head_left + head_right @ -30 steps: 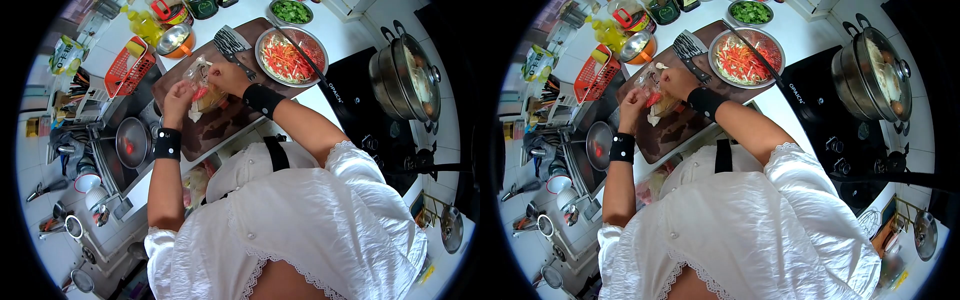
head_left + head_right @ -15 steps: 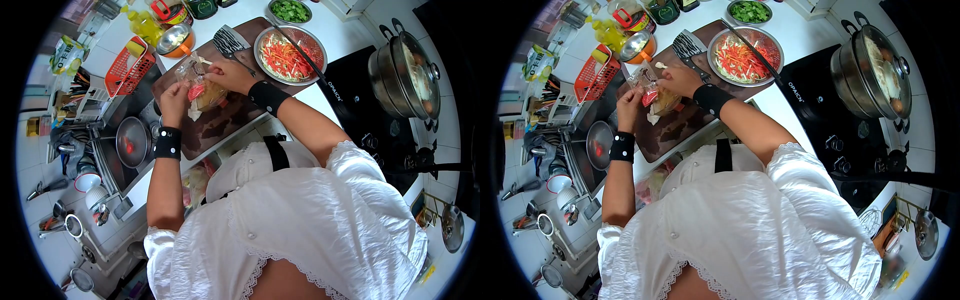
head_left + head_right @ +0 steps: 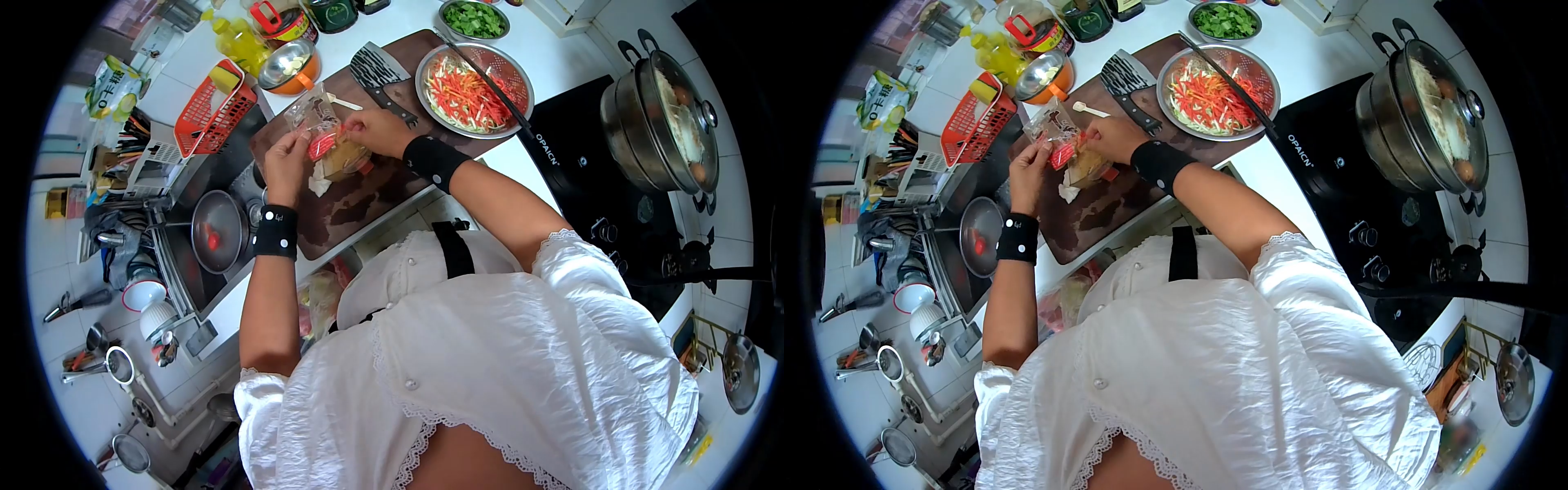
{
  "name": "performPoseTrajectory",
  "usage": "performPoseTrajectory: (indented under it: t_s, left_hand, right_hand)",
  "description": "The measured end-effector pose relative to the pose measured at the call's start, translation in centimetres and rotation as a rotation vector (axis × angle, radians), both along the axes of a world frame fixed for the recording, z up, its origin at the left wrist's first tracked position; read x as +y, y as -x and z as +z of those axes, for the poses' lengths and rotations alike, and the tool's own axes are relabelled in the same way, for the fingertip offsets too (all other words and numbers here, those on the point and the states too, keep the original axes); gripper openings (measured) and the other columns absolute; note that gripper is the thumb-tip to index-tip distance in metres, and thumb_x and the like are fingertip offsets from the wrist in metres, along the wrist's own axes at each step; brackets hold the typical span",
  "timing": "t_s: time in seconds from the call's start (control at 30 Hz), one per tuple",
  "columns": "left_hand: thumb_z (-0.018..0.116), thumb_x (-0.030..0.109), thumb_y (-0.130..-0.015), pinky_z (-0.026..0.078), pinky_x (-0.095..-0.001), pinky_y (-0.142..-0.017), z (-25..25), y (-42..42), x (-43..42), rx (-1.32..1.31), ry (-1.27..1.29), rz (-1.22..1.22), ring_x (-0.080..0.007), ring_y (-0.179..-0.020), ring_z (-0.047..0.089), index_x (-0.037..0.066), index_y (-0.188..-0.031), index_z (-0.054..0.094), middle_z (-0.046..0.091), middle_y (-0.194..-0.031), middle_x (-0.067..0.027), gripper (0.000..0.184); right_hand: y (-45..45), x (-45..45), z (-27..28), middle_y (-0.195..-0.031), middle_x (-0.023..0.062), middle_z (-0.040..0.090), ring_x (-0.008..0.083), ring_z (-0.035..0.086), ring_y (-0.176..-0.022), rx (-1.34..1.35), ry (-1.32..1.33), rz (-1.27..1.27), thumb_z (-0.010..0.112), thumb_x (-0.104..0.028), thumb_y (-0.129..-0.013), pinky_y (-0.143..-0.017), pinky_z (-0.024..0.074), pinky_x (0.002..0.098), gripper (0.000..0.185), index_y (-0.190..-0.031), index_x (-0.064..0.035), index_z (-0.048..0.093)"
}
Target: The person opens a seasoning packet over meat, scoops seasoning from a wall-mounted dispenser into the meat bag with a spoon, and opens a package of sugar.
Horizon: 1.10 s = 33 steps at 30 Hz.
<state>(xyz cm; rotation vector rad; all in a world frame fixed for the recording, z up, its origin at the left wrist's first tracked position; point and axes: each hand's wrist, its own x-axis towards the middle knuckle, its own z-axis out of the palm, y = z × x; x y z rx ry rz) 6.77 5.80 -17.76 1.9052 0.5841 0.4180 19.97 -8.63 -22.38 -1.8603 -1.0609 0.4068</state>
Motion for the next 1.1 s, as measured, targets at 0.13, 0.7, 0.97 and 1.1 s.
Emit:
performPoseTrajectory:
  t_s: [0.13, 0.7, 0.97, 1.1]
  left_hand:
    - [0.057, 0.021, -0.085, 0.043, -0.0214, -0.065, -0.4, 0.0, 0.3, -0.021, -0.053, 0.007, -0.0049, -0.069, 0.051, 0.000, -0.090, 0.066, 0.062, -0.076, 0.0004, 0.024]
    - [0.056, 0.013, -0.078, 0.048, -0.0311, -0.066, -1.1, 1.1, -0.1, 0.102, -0.453, -0.016, -0.0238, -0.073, 0.064, 0.006, -0.091, 0.065, 0.064, -0.082, -0.0126, 0.016]
    - [0.057, 0.013, -0.077, 0.048, -0.0346, -0.067, -2.1, 1.0, 0.3, 0.218, -0.391, 0.040, -0.0284, -0.073, 0.064, 0.008, -0.091, 0.066, 0.064, -0.077, -0.0146, 0.017]
    - [0.057, 0.015, -0.078, 0.048, -0.0348, -0.067, -2.1, 1.0, 0.2, 0.174, -0.496, 0.034, -0.0292, -0.074, 0.063, 0.006, -0.091, 0.066, 0.064, -0.077, -0.0158, 0.018]
  right_hand:
    - [0.1, 0.1, -0.1, -0.077, 0.0096, 0.063, 0.0226, 0.061, -0.072, -0.003, -0.014, -0.041, 0.059, -0.020, -0.076, -0.065, 0.0470, 0.0311, 0.019, -0.087, -0.0047, 0.062]
    - [1.0, -0.2, 2.9, -0.078, 0.0098, 0.057, 0.0295, 0.056, -0.081, -0.716, -0.130, -0.053, 0.052, -0.007, -0.074, -0.073, 0.0419, 0.0390, 0.003, -0.077, -0.0084, 0.052]
    - [1.0, 0.2, 2.7, -0.076, 0.0075, 0.056, 0.0260, 0.055, -0.082, -0.790, -0.147, 0.008, 0.051, -0.010, -0.076, -0.072, 0.0399, 0.0372, 0.001, -0.075, -0.0095, 0.052]
    - [1.1, 0.2, 2.4, -0.077, 0.0097, 0.057, 0.0284, 0.056, -0.080, -0.710, -0.151, -0.007, 0.053, -0.011, -0.075, -0.072, 0.0404, 0.0394, 0.003, -0.075, -0.0077, 0.053]
